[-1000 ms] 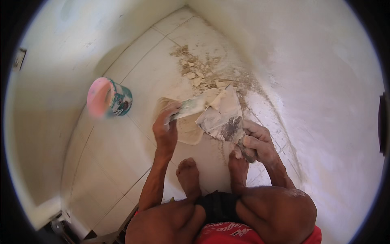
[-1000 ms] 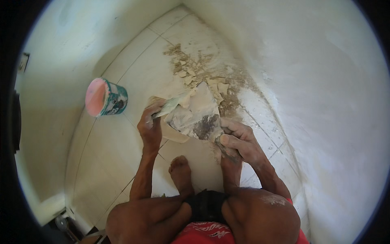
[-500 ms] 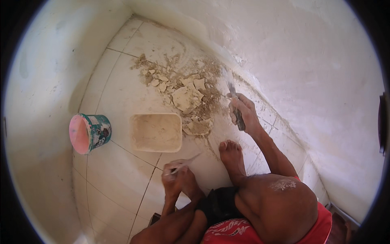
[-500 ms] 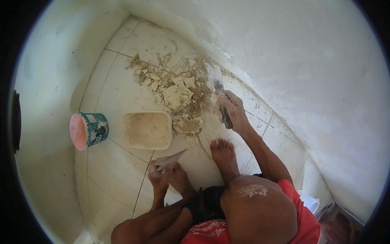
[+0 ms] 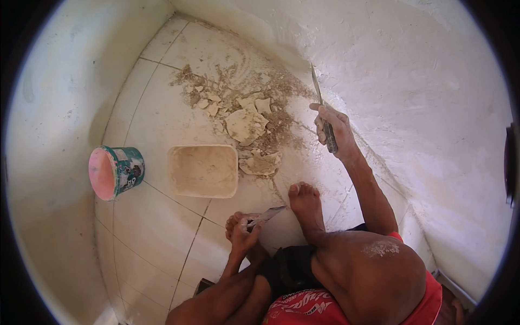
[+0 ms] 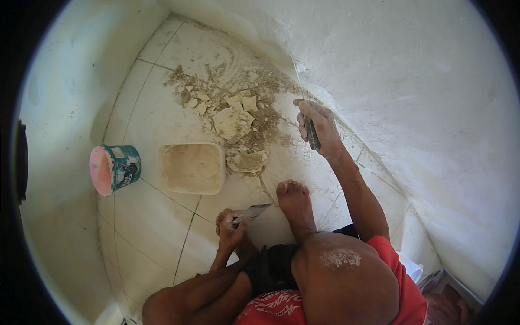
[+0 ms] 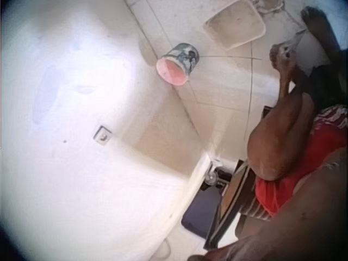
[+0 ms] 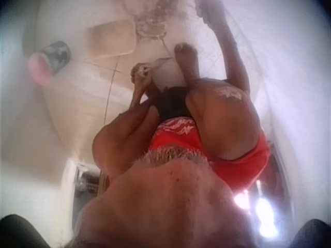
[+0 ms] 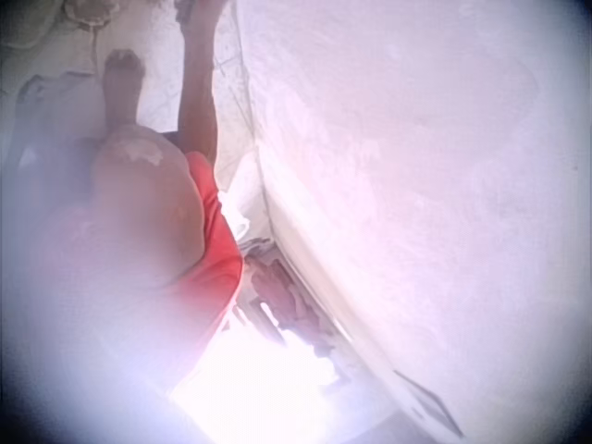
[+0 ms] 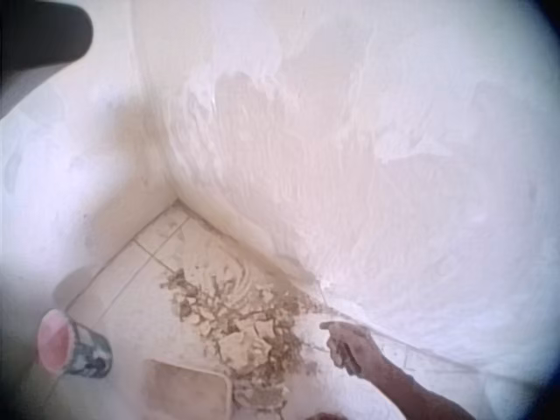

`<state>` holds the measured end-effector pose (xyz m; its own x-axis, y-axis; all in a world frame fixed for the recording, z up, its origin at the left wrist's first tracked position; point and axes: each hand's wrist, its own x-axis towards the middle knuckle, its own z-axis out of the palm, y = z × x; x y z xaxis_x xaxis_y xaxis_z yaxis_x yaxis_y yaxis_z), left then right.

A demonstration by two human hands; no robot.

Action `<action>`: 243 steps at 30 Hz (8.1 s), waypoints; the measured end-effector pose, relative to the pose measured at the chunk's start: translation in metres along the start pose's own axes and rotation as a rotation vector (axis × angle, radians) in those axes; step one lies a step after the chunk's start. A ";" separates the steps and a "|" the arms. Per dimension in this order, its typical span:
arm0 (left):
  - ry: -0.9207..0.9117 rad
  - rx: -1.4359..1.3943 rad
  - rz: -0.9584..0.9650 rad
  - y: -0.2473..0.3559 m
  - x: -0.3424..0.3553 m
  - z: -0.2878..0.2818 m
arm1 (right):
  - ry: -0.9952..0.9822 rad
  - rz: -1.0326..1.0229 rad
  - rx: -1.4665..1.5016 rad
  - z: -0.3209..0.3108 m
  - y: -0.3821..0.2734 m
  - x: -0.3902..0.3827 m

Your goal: The person sands a wall with sandpaper while holding a putty knife, handles wall putty using scrapers and a plastic container, and scrapes the wall with a scraper.

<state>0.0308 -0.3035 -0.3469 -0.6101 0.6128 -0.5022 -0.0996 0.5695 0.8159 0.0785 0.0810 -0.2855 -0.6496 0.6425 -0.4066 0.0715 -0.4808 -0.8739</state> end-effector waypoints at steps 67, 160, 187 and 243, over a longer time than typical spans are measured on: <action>0.141 -1.049 -0.072 0.122 0.048 -0.061 | -0.389 -0.538 -0.938 0.046 -0.005 -0.054; 0.219 -0.827 0.060 0.036 0.010 -0.049 | -0.201 -0.273 -0.983 0.021 -0.042 -0.088; 0.533 -1.050 0.351 0.008 0.082 -0.155 | -1.028 -1.213 -2.164 0.263 -0.008 -0.030; 0.710 -1.147 0.229 0.061 0.021 -0.161 | -0.639 0.161 -0.768 0.131 -0.050 -0.071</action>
<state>-0.1147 -0.3440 -0.2613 -0.9344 0.0232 -0.3555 -0.3209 -0.4883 0.8116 0.0220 -0.0192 -0.1779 -0.8567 0.0554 -0.5128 0.5155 0.1251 -0.8477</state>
